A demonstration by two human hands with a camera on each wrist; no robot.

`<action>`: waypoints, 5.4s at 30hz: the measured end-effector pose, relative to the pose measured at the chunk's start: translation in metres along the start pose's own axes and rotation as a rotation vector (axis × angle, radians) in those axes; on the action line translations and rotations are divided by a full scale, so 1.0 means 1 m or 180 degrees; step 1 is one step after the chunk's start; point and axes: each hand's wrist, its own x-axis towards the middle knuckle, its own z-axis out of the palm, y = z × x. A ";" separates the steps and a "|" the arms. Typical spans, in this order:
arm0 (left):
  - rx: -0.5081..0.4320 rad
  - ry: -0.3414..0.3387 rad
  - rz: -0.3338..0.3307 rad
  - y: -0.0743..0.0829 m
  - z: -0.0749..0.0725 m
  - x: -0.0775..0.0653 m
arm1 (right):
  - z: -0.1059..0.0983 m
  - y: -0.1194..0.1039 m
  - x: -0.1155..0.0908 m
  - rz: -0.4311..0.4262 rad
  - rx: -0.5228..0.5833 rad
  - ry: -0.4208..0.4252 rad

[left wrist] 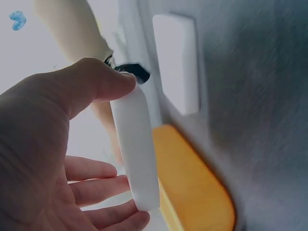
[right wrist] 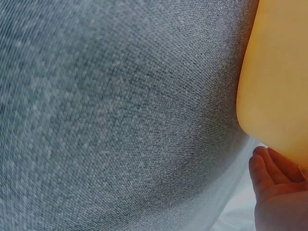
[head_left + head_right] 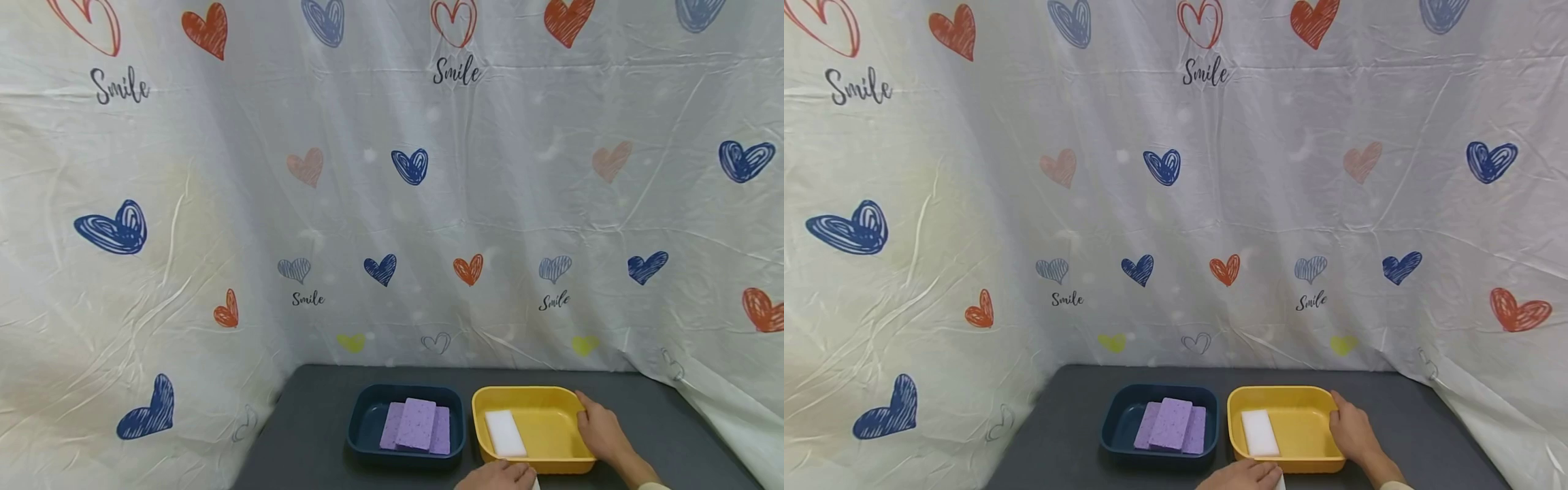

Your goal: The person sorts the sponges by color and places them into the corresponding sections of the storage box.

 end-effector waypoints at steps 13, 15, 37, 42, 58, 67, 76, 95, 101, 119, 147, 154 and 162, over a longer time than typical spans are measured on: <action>-0.0101 0.0190 -0.0549 -0.010 -0.031 0.022 | 0.001 -0.001 -0.001 0.0055 -0.0104 0.0101; -0.0021 0.0246 -0.0538 -0.010 -0.032 0.027 | 0.001 -0.002 -0.001 0.0064 -0.0101 0.0098; -0.0217 0.0409 -0.0815 -0.039 -0.012 0.076 | 0.001 0.001 0.000 0.0007 -0.0025 0.0118; -0.0203 0.0469 -0.0828 -0.044 -0.005 0.083 | 0.000 0.001 0.000 -0.0032 -0.0056 0.0154; -0.0506 0.0366 -0.0971 -0.052 -0.001 0.101 | 0.001 0.002 -0.001 -0.0139 -0.0112 0.0258; -0.0606 0.0274 -0.0966 -0.057 0.003 0.107 | 0.002 0.001 0.001 -0.0135 -0.0113 0.0304; -0.0641 0.0137 -0.1055 -0.062 0.013 0.112 | 0.002 0.001 0.002 -0.0124 -0.0094 0.0338; -0.0902 0.0076 -0.1021 -0.066 0.023 0.120 | 0.001 -0.001 0.001 -0.0038 -0.0050 0.0278; -0.0912 0.0067 -0.1022 -0.064 0.020 0.120 | 0.002 -0.002 0.002 0.0002 -0.0064 0.0287; -0.1003 0.0234 -0.1066 -0.067 0.026 0.114 | 0.002 0.001 0.002 -0.0023 -0.0056 0.0265; -0.1127 0.0322 -0.1081 -0.067 0.030 0.116 | 0.006 -0.003 0.003 -0.0025 -0.0070 0.0282; -0.1155 0.0308 -0.1060 -0.067 0.030 0.111 | 0.007 -0.003 0.002 -0.0042 -0.0073 0.0280; -0.1128 0.0311 -0.0991 -0.073 0.032 0.107 | 0.004 -0.002 0.002 -0.0041 -0.0047 0.0280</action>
